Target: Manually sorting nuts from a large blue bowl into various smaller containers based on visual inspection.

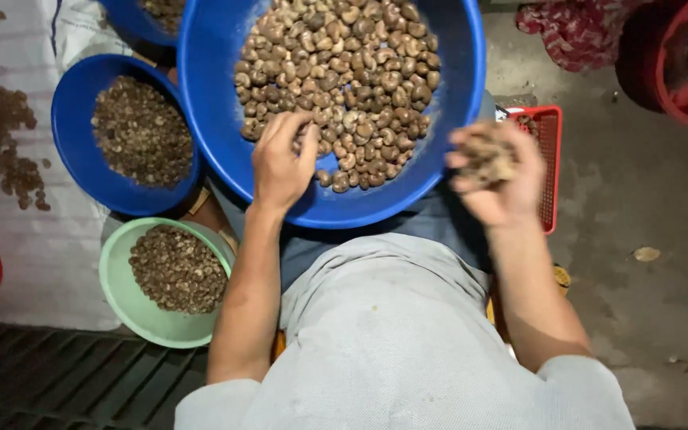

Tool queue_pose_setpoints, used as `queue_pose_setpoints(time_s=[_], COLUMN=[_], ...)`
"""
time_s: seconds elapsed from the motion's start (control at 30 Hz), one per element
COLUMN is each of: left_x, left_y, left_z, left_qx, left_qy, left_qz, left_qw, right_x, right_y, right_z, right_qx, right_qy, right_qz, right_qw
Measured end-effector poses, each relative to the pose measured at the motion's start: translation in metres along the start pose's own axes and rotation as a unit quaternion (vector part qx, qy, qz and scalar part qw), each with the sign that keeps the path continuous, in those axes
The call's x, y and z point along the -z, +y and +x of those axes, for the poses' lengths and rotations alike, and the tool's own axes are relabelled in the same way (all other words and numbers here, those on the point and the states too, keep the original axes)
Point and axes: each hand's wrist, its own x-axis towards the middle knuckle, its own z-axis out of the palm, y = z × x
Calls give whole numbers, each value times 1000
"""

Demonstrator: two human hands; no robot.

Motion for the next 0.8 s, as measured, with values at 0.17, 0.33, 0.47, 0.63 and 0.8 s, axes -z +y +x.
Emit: queue_pose_setpoints(time_s=[0.17,0.33,0.47,0.63,0.8], left_x=[-27,-55,-69,-91,-75], left_y=[-19,-61,-97,-101,-50], left_z=[12,-26,-44,-27,-13], left_qx=[104,106,73,83,-45], left_qy=[-253,-313,-229,-169,-235], left_qz=[139,188,154,124,116], left_qw=[952,925,958,974,964], right_x=[86,231,284,308,397], right_y=[-29,-17,11,23,35], right_z=[-6,40,44,35,55], right_qx=[92,33,11,15,-2], right_qy=[34,219,316,352,407], right_qz=[-14,-50,-24,9,-427], right_qw=[995,974,948,936,807])
